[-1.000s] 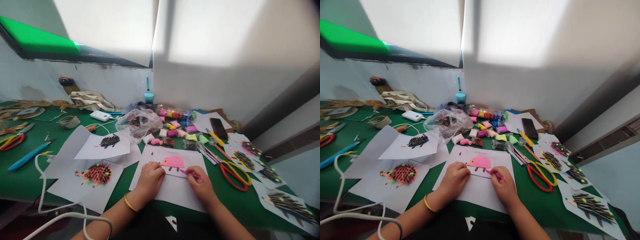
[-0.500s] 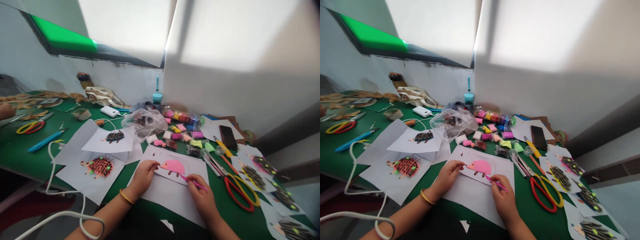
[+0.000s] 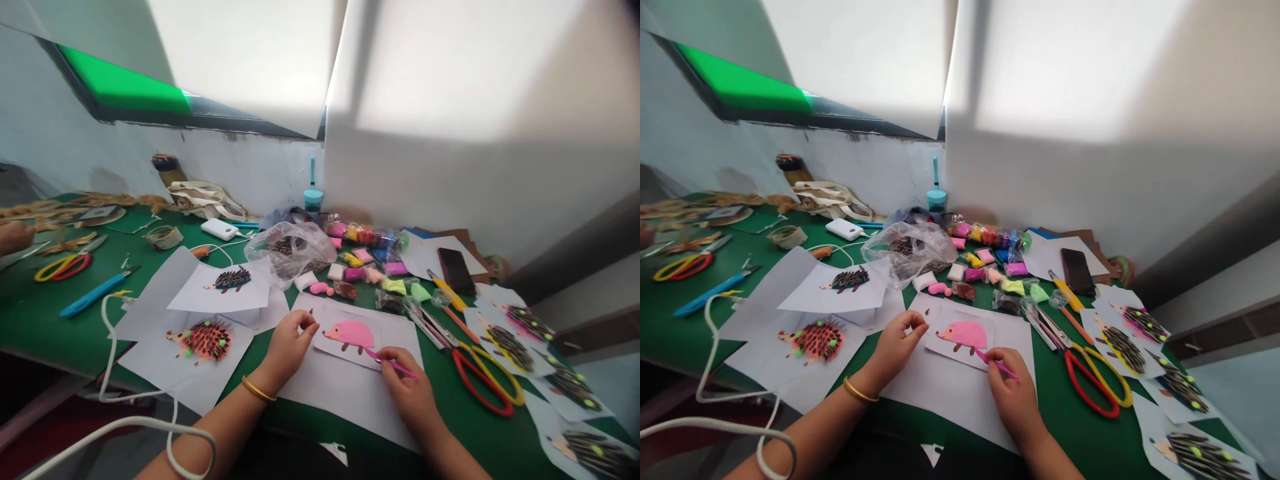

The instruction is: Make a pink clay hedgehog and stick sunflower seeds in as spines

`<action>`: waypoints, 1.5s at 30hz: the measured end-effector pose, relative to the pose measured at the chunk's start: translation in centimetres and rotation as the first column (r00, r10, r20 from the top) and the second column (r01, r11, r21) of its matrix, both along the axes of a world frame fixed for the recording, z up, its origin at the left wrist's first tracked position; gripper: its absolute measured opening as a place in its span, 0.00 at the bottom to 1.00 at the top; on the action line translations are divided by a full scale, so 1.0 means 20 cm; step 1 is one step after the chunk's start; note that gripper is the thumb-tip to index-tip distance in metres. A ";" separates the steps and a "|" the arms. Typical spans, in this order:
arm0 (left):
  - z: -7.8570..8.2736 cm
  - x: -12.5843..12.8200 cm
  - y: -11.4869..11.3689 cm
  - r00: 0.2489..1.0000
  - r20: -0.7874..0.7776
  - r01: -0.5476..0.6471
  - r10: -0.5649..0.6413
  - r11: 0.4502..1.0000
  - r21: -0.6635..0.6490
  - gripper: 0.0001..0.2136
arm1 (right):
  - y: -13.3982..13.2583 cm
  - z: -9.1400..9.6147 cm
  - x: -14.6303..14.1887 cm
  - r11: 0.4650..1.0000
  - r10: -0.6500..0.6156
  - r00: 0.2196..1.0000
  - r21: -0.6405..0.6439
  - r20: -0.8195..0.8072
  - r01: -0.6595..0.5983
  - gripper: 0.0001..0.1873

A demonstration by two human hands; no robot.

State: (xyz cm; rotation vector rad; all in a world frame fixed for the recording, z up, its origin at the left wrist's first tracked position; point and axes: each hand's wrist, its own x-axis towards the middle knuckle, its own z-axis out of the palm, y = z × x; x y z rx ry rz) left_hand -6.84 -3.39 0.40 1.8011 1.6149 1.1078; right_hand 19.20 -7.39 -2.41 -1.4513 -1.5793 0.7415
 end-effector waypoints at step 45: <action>0.03 0.10 0.08 0.939 0.159 0.285 -0.303 0.950 0.130 0.08 | 0.63 0.16 0.10 0.978 -0.145 0.665 0.209 0.732 -0.016 0.14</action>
